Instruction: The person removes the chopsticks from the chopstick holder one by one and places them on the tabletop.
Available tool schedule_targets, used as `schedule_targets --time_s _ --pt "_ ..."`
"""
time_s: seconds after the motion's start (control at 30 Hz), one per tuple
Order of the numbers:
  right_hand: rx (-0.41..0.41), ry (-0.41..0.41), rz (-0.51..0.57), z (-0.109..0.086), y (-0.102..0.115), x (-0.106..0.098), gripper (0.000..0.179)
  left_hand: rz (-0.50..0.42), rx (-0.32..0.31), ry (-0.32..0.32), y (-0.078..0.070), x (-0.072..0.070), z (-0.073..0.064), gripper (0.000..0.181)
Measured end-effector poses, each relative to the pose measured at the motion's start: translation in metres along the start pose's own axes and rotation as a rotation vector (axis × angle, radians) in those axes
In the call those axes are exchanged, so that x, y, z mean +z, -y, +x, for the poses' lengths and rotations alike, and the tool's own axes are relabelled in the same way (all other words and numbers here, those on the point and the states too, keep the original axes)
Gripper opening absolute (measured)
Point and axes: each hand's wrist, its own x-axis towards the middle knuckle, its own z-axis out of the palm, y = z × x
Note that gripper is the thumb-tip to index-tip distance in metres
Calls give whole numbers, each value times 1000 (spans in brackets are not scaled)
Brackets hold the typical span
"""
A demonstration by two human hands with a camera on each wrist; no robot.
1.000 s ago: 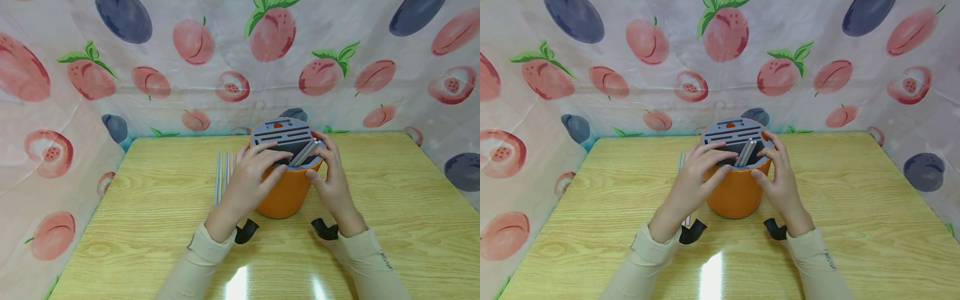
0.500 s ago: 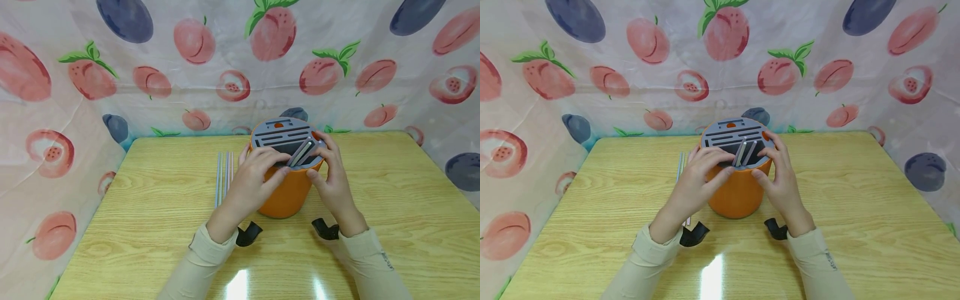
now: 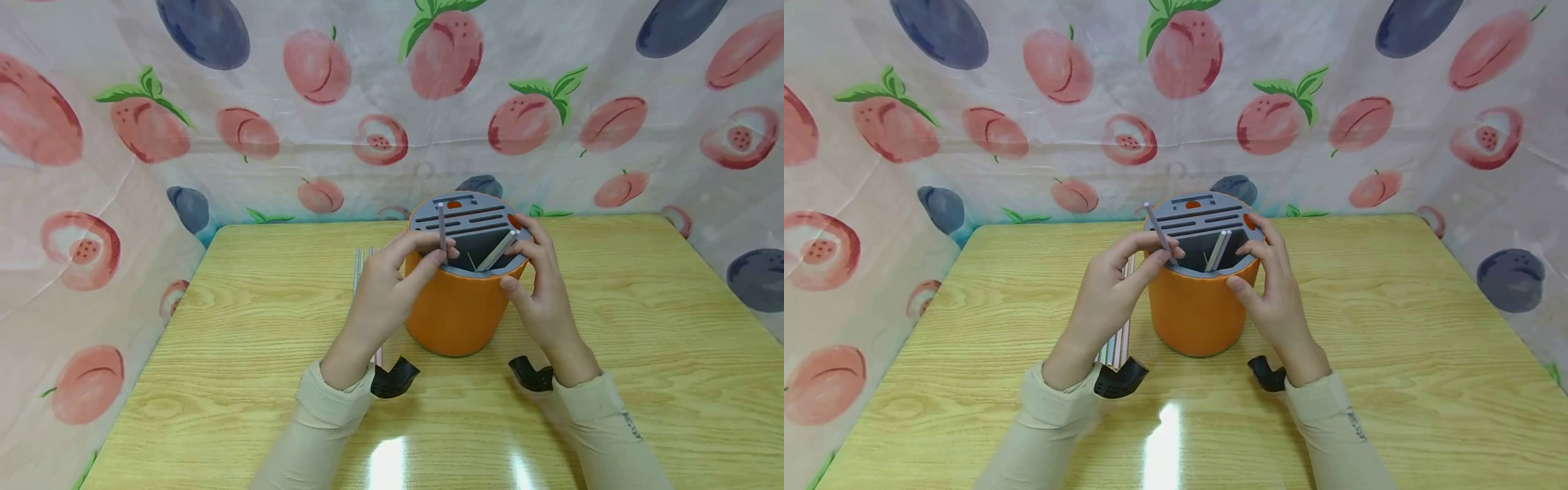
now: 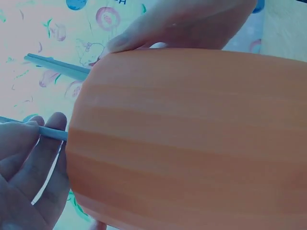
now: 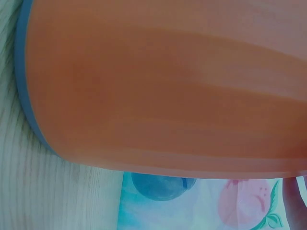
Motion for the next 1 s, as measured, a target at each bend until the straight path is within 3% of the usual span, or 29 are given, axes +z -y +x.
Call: schedule_targets --time_s 0.13,0.3,0.57,0.8,1.0 --pt "-4 3 2 1 1 0 58 1 -7 -6 -15 -3 1 12" --pt "7 3 1 1 1 0 58 -19 -21 -44 -22 -5 0 10" --pt "15 2 -4 1 0 0 57 -92 56 -115 -29 -12 0 9" --pt "13 -3 4 1 1 -1 58 -224 119 -231 -27 -25 1 11" --pt "22 -4 7 1 3 0 57 -352 139 -396 -19 -39 3 13"
